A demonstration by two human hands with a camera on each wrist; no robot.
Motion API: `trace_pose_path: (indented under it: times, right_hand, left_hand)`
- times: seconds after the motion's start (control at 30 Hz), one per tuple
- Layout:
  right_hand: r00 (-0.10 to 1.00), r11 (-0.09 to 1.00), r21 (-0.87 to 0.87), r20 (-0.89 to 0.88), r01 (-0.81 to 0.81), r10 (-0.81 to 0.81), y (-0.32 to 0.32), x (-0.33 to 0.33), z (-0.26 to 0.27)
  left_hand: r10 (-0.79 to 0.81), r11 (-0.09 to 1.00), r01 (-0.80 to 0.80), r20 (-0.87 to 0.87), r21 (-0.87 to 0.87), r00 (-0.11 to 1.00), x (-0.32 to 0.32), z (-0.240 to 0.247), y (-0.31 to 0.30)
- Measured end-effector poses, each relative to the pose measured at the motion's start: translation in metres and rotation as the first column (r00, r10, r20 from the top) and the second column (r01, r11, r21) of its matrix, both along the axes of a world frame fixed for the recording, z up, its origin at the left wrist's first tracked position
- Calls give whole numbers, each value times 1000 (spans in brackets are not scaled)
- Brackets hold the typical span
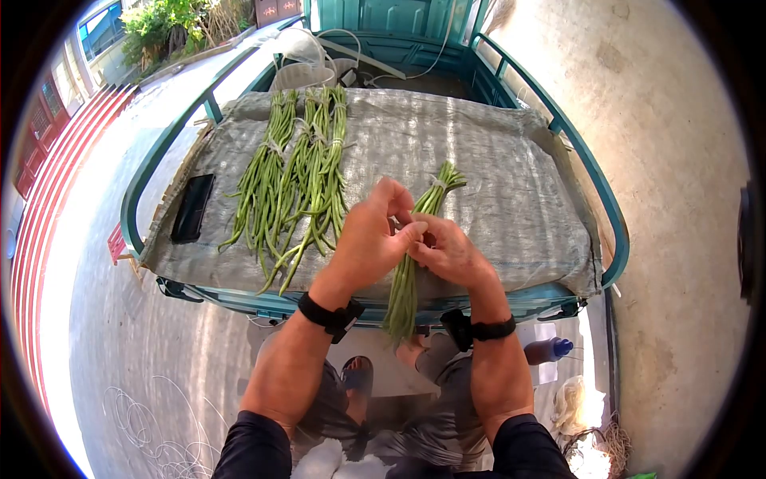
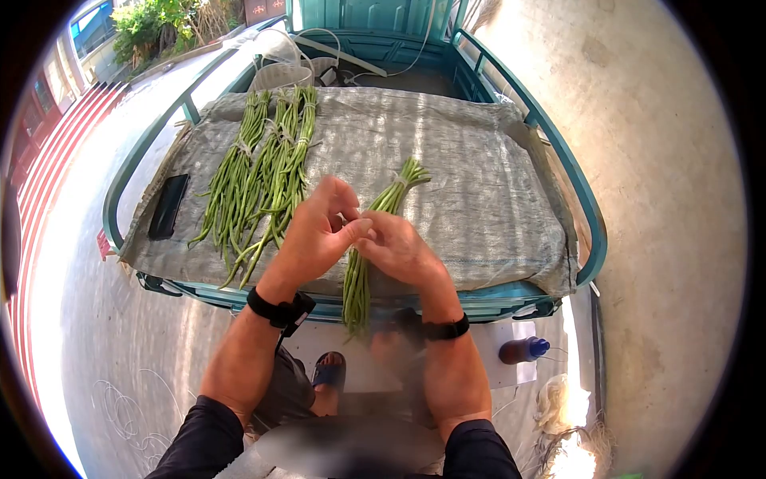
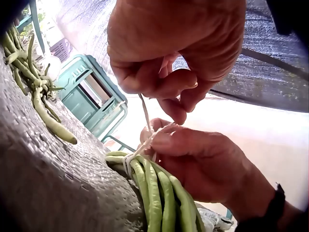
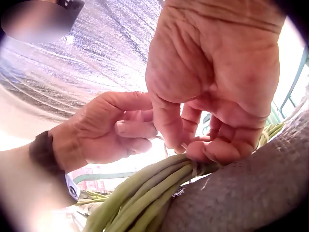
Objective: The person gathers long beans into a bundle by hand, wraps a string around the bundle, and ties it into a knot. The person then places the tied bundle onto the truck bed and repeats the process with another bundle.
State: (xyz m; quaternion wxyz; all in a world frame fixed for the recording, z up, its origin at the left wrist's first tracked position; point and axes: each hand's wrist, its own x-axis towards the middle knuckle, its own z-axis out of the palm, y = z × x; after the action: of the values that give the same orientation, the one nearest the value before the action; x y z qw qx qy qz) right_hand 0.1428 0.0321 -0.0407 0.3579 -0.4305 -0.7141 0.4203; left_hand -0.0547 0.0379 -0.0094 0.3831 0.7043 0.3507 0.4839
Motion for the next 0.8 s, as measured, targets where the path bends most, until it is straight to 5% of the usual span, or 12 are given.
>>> trace_pose_path:
  times: [0.2, 0.4, 0.6, 0.8]
  right_hand:
    - [997, 998, -48, -71, -35, 31, -7, 2, 11]
    - [999, 998, -44, -13, -35, 34, -6, 2, 9]
    - [999, 975, -223, -52, -19, 8, -6, 1, 13]
    - [996, 965, -263, -88, -23, -1, -4, 3, 8]
  left_hand:
    - [-1, 998, -2, 37, 67, 999, 3, -4, 2]
    - [-89, 994, 86, -45, -61, 995, -4, 3, -1]
    - [-48, 985, 104, 366, -136, 929, -3, 12, 0]
    - [-156, 980, 142, -94, -140, 983, -22, 0, 4]
